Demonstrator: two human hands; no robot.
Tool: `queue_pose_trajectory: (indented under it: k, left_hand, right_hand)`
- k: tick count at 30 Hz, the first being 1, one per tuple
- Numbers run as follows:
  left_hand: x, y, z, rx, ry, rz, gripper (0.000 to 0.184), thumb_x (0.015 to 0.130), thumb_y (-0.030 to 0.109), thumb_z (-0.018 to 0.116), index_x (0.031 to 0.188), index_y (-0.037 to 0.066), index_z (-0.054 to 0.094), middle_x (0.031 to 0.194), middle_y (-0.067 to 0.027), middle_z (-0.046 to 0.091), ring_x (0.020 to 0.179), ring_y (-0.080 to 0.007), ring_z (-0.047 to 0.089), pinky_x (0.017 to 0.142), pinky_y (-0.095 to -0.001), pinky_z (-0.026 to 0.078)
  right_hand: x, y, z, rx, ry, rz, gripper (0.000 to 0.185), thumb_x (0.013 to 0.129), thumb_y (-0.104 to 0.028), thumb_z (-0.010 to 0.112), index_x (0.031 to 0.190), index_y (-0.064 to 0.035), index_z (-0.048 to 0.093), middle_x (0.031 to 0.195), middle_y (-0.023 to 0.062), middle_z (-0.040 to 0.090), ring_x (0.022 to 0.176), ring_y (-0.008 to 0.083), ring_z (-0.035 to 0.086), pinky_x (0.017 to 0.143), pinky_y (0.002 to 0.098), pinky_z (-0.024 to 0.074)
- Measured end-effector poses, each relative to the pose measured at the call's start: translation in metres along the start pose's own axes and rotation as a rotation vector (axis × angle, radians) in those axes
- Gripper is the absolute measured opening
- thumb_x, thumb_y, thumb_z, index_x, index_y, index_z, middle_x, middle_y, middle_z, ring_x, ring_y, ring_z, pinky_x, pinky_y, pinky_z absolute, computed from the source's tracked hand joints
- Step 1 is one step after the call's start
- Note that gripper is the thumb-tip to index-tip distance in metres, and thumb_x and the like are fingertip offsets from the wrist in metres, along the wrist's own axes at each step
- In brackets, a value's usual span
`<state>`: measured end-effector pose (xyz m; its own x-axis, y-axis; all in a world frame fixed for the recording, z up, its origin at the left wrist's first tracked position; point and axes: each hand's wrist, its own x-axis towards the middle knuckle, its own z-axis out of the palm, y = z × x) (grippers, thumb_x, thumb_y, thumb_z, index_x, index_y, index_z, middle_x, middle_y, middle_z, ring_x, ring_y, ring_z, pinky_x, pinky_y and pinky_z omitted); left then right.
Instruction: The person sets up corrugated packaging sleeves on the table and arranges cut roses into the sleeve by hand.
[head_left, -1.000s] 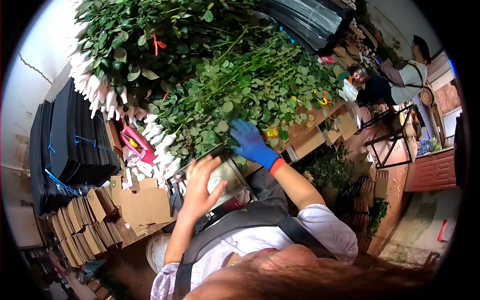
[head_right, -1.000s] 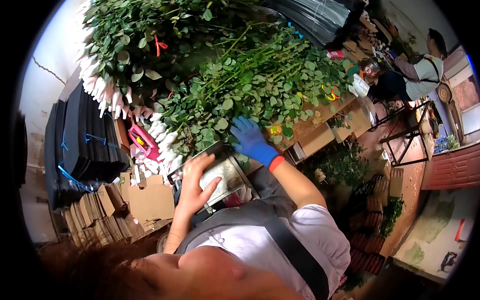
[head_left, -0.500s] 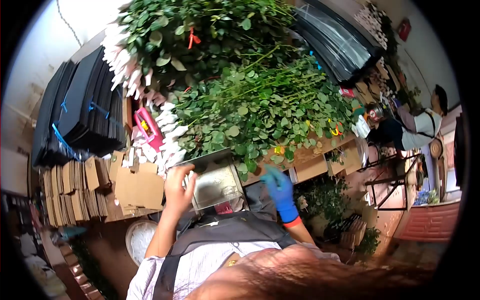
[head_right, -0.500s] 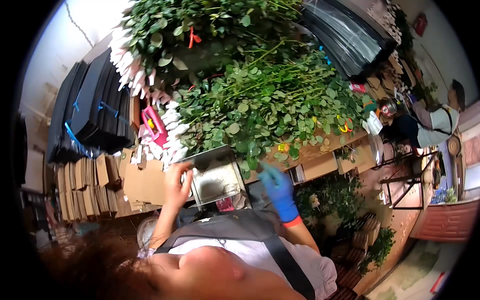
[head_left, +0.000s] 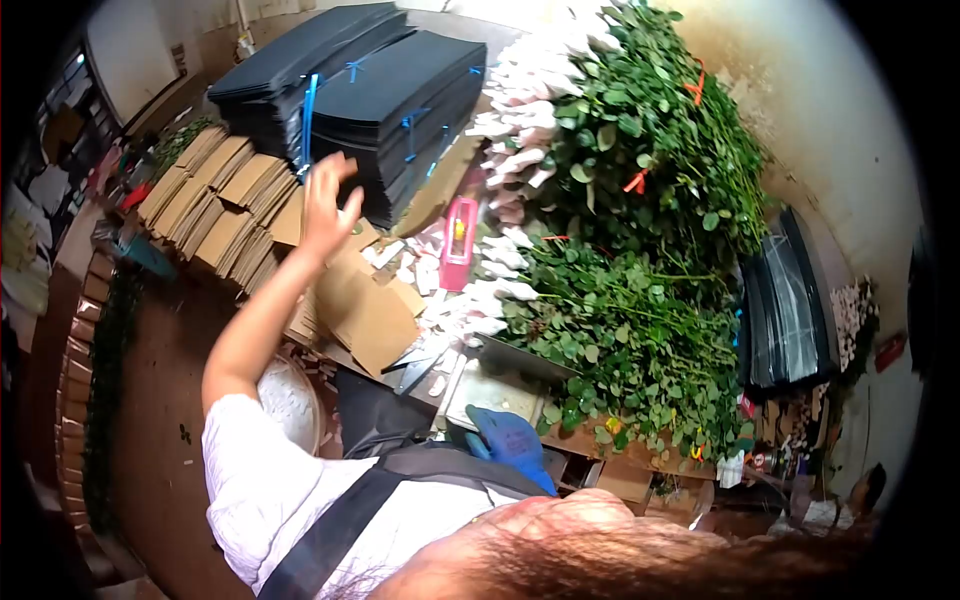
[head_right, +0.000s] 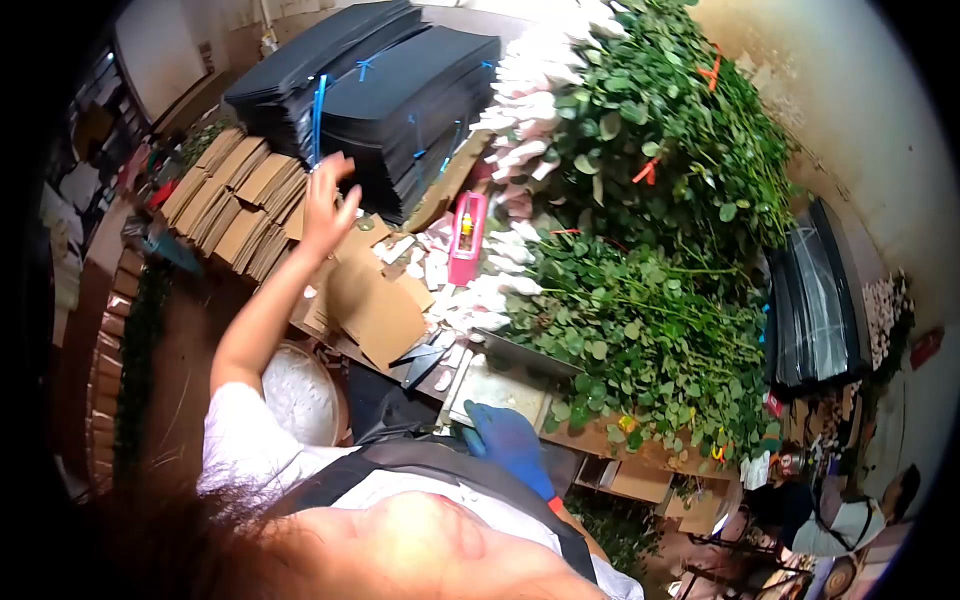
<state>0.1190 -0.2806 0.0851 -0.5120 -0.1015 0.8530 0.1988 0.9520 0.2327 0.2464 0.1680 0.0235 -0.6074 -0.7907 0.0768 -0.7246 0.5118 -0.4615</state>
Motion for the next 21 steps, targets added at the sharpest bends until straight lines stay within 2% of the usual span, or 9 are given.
queue_pose_trajectory:
  k: [4, 5, 7, 8, 9, 10, 11, 15, 21]
  left_hand:
    - [0.106, -0.103, 0.007, 0.599, 0.292, -0.049, 0.054, 0.089, 0.029, 0.07, 0.132, 0.001, 0.054, 0.134, -0.0166, 0.056, 0.126, -0.0369, 0.05, 0.105, -0.0498, 0.041]
    - [0.134, -0.116, -0.009, 0.744, 0.266, -0.052, 0.054, 0.089, 0.038, 0.067, 0.132, 0.008, 0.055, 0.134, -0.0163, 0.056, 0.127, -0.0378, 0.05, 0.104, -0.0503, 0.042]
    - [0.176, -0.104, -0.037, 0.872, -0.02, -0.482, 0.044, 0.087, 0.04, 0.068, 0.118, 0.009, 0.068, 0.121, -0.0184, 0.067, 0.11, -0.0393, 0.065, 0.092, -0.0523, 0.051]
    - [0.191, -0.086, -0.049, 0.846, -0.201, -0.633, 0.044, 0.088, 0.044, 0.067, 0.113, 0.008, 0.071, 0.122, -0.0198, 0.069, 0.115, -0.0391, 0.065, 0.093, -0.0525, 0.052]
    - [0.193, -0.146, -0.039, 0.843, -0.239, -0.727, 0.041, 0.091, 0.047, 0.063, 0.112, 0.012, 0.072, 0.126, -0.016, 0.069, 0.118, -0.039, 0.064, 0.094, -0.0538, 0.052]
    - [0.192, -0.138, -0.041, 0.906, -0.263, -0.633, 0.04, 0.093, 0.049, 0.059, 0.115, 0.019, 0.072, 0.125, -0.0122, 0.07, 0.115, -0.0389, 0.066, 0.093, -0.0552, 0.054]
    - [0.194, -0.172, -0.039, 0.984, -0.389, -0.455, 0.041, 0.096, 0.049, 0.055, 0.12, 0.021, 0.071, 0.118, -0.016, 0.072, 0.105, -0.0341, 0.07, 0.084, -0.0552, 0.056]
    - [0.21, -0.273, -0.012, 0.875, -0.204, -0.345, 0.037, 0.099, 0.043, 0.056, 0.104, 0.01, 0.074, 0.091, -0.0127, 0.074, 0.086, -0.0334, 0.072, 0.076, -0.0456, 0.058]
    - [0.226, -0.237, -0.015, 0.638, -0.05, -0.161, 0.03, 0.094, 0.032, 0.063, 0.102, 0.004, 0.07, 0.085, -0.0119, 0.069, 0.077, -0.0278, 0.067, 0.068, -0.0401, 0.053]
  right_hand:
    - [0.005, -0.001, -0.001, -0.065, 0.021, -0.023, 0.047, 0.091, -0.026, 0.066, 0.134, -0.0087, 0.058, 0.12, 0.0136, 0.066, 0.104, 0.0328, 0.062, 0.09, 0.0452, 0.0505]
    - [0.004, 0.0, 0.0, -0.064, 0.037, -0.023, 0.047, 0.091, -0.026, 0.066, 0.133, -0.0084, 0.058, 0.12, 0.0132, 0.065, 0.104, 0.0322, 0.062, 0.09, 0.0448, 0.0503]
    - [0.001, -0.003, -0.002, -0.07, 0.111, -0.033, 0.046, 0.091, -0.026, 0.066, 0.133, -0.0079, 0.058, 0.119, 0.0118, 0.065, 0.105, 0.0303, 0.061, 0.092, 0.0428, 0.0499]
    - [0.0, -0.006, -0.004, -0.116, 0.127, -0.029, 0.046, 0.091, -0.025, 0.065, 0.133, -0.0088, 0.058, 0.118, 0.012, 0.065, 0.107, 0.0288, 0.061, 0.093, 0.0421, 0.0498]
    - [-0.003, -0.002, 0.003, -0.118, 0.128, -0.021, 0.046, 0.09, -0.025, 0.066, 0.132, -0.0092, 0.059, 0.118, 0.0116, 0.065, 0.106, 0.0283, 0.062, 0.092, 0.0422, 0.0501]
    - [-0.006, 0.005, 0.012, -0.122, 0.133, -0.002, 0.046, 0.09, -0.026, 0.066, 0.132, -0.0096, 0.059, 0.117, 0.0112, 0.065, 0.105, 0.0279, 0.062, 0.092, 0.0423, 0.0505]
    - [-0.008, 0.01, 0.016, -0.148, 0.189, -0.032, 0.049, 0.088, -0.029, 0.068, 0.132, -0.0097, 0.06, 0.116, 0.0113, 0.066, 0.103, 0.0282, 0.063, 0.091, 0.0421, 0.0514]
    - [-0.012, 0.019, 0.042, -0.158, 0.298, -0.026, 0.049, 0.088, -0.037, 0.068, 0.129, -0.0114, 0.061, 0.112, 0.0095, 0.065, 0.098, 0.0281, 0.063, 0.086, 0.0417, 0.0517]
    - [-0.01, 0.018, 0.043, -0.186, 0.313, -0.025, 0.045, 0.091, -0.04, 0.063, 0.128, -0.0157, 0.058, 0.105, 0.0086, 0.061, 0.098, 0.0283, 0.062, 0.083, 0.043, 0.0511]
